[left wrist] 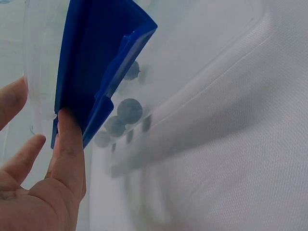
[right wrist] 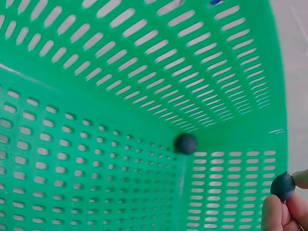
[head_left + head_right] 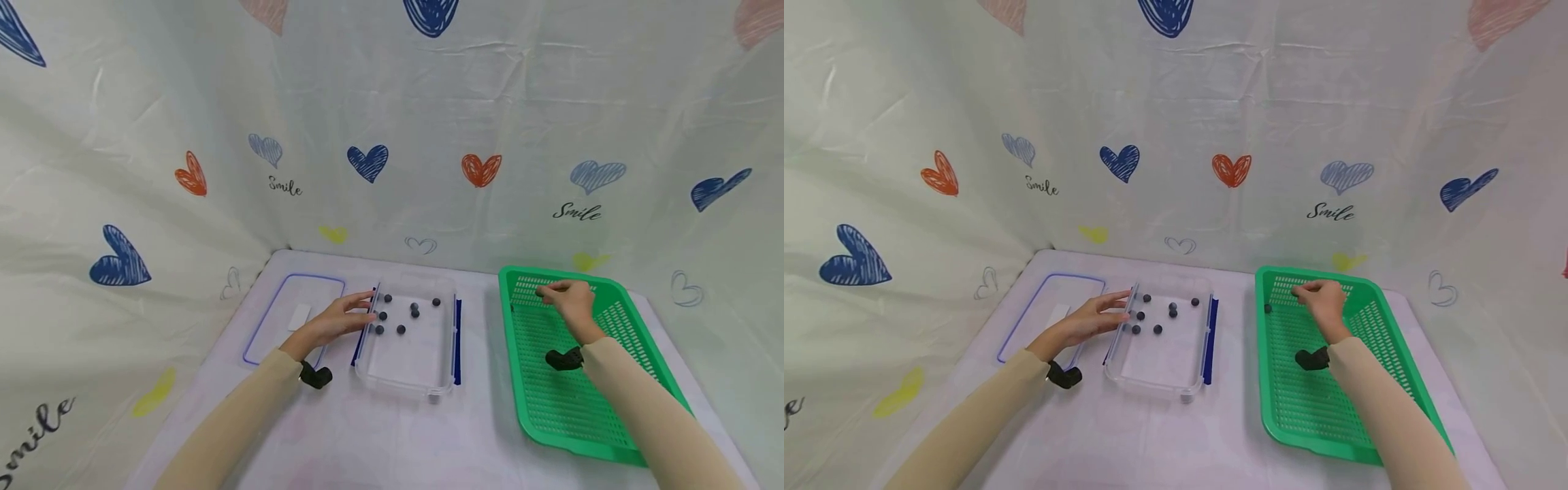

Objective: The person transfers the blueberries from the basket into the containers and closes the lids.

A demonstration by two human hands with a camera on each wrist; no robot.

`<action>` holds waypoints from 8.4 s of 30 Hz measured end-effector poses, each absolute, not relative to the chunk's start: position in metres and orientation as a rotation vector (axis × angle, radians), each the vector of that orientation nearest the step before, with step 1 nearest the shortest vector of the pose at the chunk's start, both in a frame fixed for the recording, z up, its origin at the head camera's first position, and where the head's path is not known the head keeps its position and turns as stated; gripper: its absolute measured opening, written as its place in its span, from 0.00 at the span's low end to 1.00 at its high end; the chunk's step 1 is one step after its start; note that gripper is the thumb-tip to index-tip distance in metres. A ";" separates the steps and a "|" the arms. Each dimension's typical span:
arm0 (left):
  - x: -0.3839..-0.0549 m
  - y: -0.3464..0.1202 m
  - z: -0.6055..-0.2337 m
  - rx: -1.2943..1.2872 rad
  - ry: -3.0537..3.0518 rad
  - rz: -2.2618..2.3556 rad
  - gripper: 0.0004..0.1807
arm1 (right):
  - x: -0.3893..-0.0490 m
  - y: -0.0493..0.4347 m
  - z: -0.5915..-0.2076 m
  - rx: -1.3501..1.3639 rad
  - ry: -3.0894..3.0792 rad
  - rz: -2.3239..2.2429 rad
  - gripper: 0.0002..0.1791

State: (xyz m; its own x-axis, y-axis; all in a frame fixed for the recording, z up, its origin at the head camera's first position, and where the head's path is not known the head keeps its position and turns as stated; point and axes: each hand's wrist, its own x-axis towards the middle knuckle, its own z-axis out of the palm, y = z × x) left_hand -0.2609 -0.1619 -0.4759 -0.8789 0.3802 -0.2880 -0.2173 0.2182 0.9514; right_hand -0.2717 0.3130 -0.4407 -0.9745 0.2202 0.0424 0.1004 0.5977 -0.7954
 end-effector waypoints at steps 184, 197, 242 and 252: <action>-0.265 -0.163 -0.478 0.164 1.998 1.733 0.39 | -0.273 0.272 -0.437 -0.082 -2.693 1.445 0.20; -0.264 -0.162 -0.475 0.156 2.005 1.732 0.40 | -0.280 0.282 -0.461 0.024 -2.727 1.356 0.16; -0.264 -0.162 -0.476 0.138 2.017 1.723 0.39 | -0.289 0.278 -0.511 -0.123 -2.716 1.319 0.14; -0.265 -0.163 -0.477 0.160 2.008 1.725 0.39 | -0.290 0.277 -0.515 -0.135 -2.713 1.297 0.12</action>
